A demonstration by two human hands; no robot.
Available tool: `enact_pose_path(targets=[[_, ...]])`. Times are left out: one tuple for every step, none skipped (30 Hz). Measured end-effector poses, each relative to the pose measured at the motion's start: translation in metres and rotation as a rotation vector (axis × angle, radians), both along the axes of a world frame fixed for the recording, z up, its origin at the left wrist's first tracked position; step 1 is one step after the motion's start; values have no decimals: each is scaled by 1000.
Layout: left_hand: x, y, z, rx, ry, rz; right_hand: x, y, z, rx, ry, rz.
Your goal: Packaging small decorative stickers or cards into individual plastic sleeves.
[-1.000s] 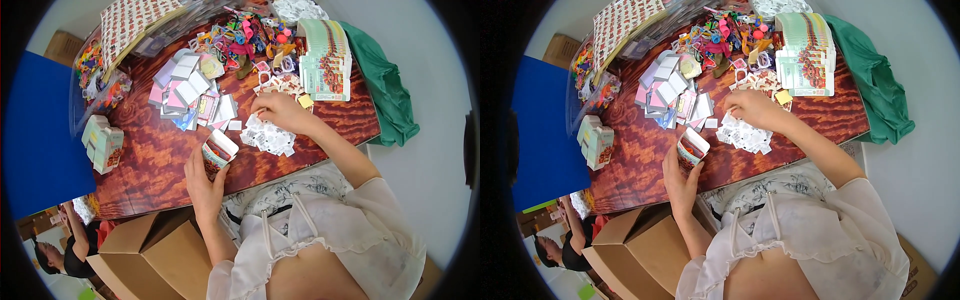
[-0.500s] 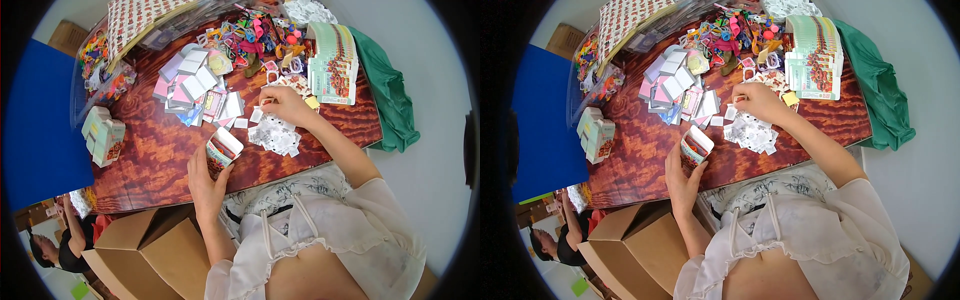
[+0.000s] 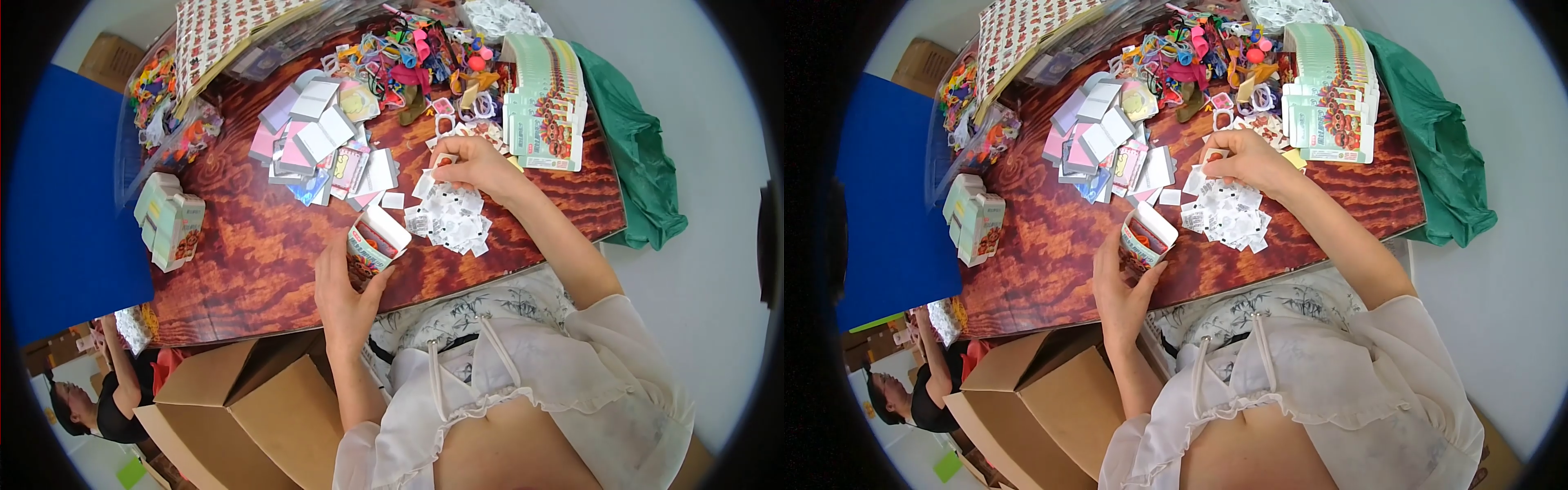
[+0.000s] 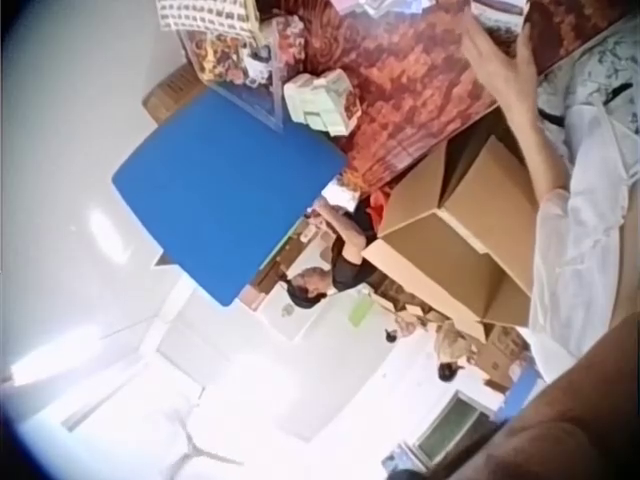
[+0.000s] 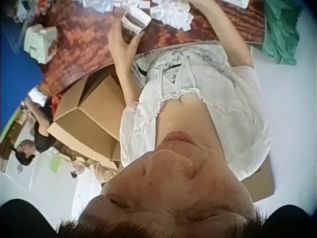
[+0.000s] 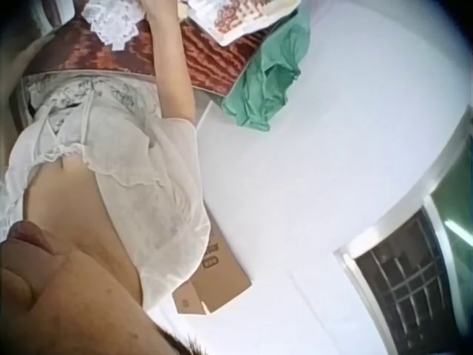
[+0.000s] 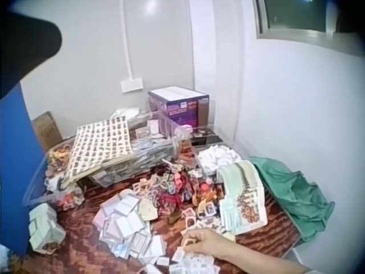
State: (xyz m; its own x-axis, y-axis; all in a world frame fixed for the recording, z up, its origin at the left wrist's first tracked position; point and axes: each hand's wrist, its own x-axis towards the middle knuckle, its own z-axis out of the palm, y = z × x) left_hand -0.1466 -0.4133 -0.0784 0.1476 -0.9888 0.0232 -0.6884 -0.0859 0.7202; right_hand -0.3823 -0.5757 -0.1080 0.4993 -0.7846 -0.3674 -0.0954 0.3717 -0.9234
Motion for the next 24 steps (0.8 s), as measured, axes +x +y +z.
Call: enact_pose_path(targets=[[-3, -1, 1, 3, 28, -3, 0, 2, 2, -6, 2, -16], [-6, 0, 2, 6, 68, 44, 2, 6, 7, -13, -1, -28], [-9, 0, -1, 8, 63, 46, 5, 12, 13, -10, -6, -26], [-11, 0, -3, -9, 80, 78, 11, 21, 23, -81, -12, -46], [-14, -1, -3, -27, 99, 103, 16, 31, 30, -155, -16, -71], [-16, -2, -1, -37, 55, 99, 27, 43, 30, -337, -86, -106], [-18, -3, -1, -36, 50, 97, 32, 54, 40, -425, 7, -81], [-18, -2, -1, -62, -15, 93, 39, 64, 52, -488, 108, -55], [-20, -3, -1, -90, -79, 82, 44, 70, 60, -551, 213, -35], [-22, -4, -1, -93, -81, 75, 49, 72, 58, -553, 212, -42], [-24, -4, 0, -104, -85, 71, 53, 74, 54, -744, 291, -39], [-26, -4, 0, -115, -89, 67, 56, 75, 51, -935, 371, -36], [-28, -5, 0, -117, -91, 64, 57, 78, 49, -936, 371, -41], [-30, -4, 0, -100, -112, 53, 59, 80, 48, -969, 445, 93], [-31, -4, 0, -83, -132, 42, 59, 81, 47, -998, 518, 228], [-31, -4, -1, -84, -132, 41, 58, 80, 44, -1046, 555, 276], [-30, -2, -3, -130, -162, 44, 58, 76, 45, -1048, 553, 278], [-29, -1, -6, -175, -192, 47, 58, 73, 46, -964, 468, 238], [-29, 0, -8, -176, -193, 51, 58, 71, 47, -880, 383, 199], [-30, 0, -11, -177, -147, 68, 57, 71, 49, -881, 383, 201], [-30, 1, -12, -177, -100, 86, 57, 72, 51, -860, 340, 135], [-32, 1, -13, -178, -99, 89, 57, 73, 52, -837, 296, 69], [-34, 1, -13, -195, -85, 87, 57, 74, 52, -839, 295, 72], [-36, 0, -13, -212, -71, 85, 58, 77, 52, -955, 393, 150]])
